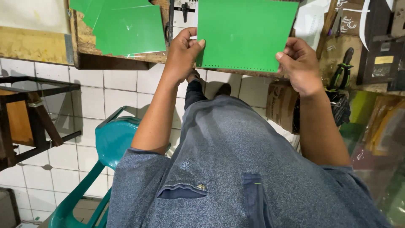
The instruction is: The person uses a binding machine to attach spiral coils to green notebook covers. They insert the covers into the machine, retrieve the bound notebooks, and then manually adjust the spiral coils using pliers to ensure they are properly seated.
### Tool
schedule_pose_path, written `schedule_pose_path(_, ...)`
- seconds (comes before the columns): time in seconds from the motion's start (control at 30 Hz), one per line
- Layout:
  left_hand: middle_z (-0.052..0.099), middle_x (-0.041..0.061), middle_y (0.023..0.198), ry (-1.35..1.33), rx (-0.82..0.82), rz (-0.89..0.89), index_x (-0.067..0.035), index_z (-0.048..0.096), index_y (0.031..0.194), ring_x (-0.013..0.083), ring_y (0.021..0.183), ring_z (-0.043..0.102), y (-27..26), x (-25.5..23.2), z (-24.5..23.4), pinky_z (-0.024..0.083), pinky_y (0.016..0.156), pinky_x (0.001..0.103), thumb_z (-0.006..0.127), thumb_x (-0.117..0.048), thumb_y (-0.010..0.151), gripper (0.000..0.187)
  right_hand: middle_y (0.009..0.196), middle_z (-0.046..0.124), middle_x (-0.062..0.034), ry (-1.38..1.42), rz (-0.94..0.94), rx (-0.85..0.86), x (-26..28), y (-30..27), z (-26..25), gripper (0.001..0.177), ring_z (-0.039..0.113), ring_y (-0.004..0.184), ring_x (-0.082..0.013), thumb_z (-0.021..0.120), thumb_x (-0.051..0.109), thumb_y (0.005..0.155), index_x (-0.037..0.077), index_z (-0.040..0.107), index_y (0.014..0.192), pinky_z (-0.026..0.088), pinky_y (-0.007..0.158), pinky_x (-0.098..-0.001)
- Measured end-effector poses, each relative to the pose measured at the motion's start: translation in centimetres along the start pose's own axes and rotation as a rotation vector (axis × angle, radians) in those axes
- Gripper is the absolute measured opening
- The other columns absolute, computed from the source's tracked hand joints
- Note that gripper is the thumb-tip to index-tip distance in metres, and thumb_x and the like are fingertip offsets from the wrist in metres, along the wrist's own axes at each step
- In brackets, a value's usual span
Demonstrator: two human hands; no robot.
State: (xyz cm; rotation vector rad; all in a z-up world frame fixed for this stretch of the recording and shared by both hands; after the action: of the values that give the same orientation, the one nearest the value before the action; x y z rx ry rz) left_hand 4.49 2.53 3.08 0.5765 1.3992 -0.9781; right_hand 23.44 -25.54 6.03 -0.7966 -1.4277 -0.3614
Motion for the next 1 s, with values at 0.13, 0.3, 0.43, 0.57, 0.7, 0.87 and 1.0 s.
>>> schedule_pose_path(0.13,0.071,0.009,0.096,-0.023,0.028,0.038,0.005,0.06,0.128,0.0067,0.075,0.058,-0.2,0.0,-0.2,0.05,0.067,0.019,0.061,0.005,0.097,0.032,0.1,0.054,-0.0002,0.008,-0.006,0.012,0.2,0.0,0.1,0.028,0.054,0.079,-0.0074,0.062,-0.006,0.102,0.002,0.056,0.128,0.054,0.068,-0.0193)
schedule_pose_path(0.3,0.067,0.004,0.084,0.012,0.003,0.005,0.003,0.062,0.126,0.005,0.066,0.054,-0.5,-0.8,-0.2,0.047,0.06,0.018,0.061,0.003,0.097,0.028,0.101,0.055,-0.0007,0.039,0.0,0.02,0.4,0.1,0.3,0.029,0.054,0.081,-0.0077,0.063,-0.003,0.101,0.001,0.056,0.129,0.055,0.07,-0.0193)
schedule_pose_path(0.43,0.074,0.008,0.09,0.028,0.014,-0.039,0.003,0.065,0.117,0.0059,0.066,0.059,-0.3,0.0,-0.7,0.048,0.057,0.019,0.061,0.001,0.097,0.021,0.102,0.054,-0.0017,0.028,0.014,0.037,-0.1,0.2,0.0,0.024,0.055,0.081,-0.0085,0.064,-0.003,0.101,0.003,0.056,0.124,0.055,0.071,-0.02)
schedule_pose_path(0.57,0.067,0.002,0.08,0.153,0.061,0.047,-0.001,0.066,0.107,0.0053,0.063,0.052,0.2,0.2,-1.1,0.043,0.057,0.02,0.063,0.002,0.097,0.011,0.1,0.05,-0.0032,-0.123,0.034,0.039,0.1,0.5,0.0,0.021,0.054,0.08,-0.0108,0.061,-0.007,0.103,0.0,0.052,0.121,0.053,0.071,-0.0212)
schedule_pose_path(0.7,0.07,0.006,0.087,0.133,0.084,0.007,0.0,0.066,0.11,0.0086,0.07,0.061,0.4,0.4,-1.5,0.051,0.064,0.021,0.063,0.002,0.096,0.014,0.096,0.057,-0.0048,-0.17,0.049,0.048,0.6,0.6,0.6,0.019,0.056,0.076,-0.0113,0.06,-0.007,0.106,0.001,0.052,0.121,0.054,0.071,-0.022)
schedule_pose_path(0.87,0.063,0.001,0.079,0.109,0.149,-0.021,-0.003,0.065,0.104,0.0062,0.065,0.053,1.5,0.7,-2.4,0.046,0.06,0.02,0.062,0.001,0.098,0.008,0.09,0.052,0.0015,-0.135,0.044,0.025,-0.4,0.9,0.5,0.018,0.053,0.072,-0.0078,0.063,-0.005,0.104,0.005,0.054,0.115,0.055,0.07,-0.0205)
schedule_pose_path(1.0,0.064,0.0,0.077,0.364,0.173,0.111,-0.005,0.065,0.102,0.0082,0.061,0.05,1.5,-1.4,-2.6,0.042,0.057,0.023,0.064,-0.003,0.098,0.004,0.085,0.045,0.0029,-0.369,0.143,-0.036,1.9,0.2,2.2,0.017,0.042,0.067,-0.0077,0.062,-0.003,0.101,0.003,0.055,0.115,0.043,0.058,-0.0187)
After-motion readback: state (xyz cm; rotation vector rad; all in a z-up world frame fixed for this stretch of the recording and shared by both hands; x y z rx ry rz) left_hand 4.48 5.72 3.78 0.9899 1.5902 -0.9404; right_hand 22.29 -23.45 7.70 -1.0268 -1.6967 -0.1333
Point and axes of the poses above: each hand's wrist, its own y-axis towards the middle knuckle, its own z-axis out of the palm, x = y × z, the point moved 1 cm from there along y, towards the middle knuckle
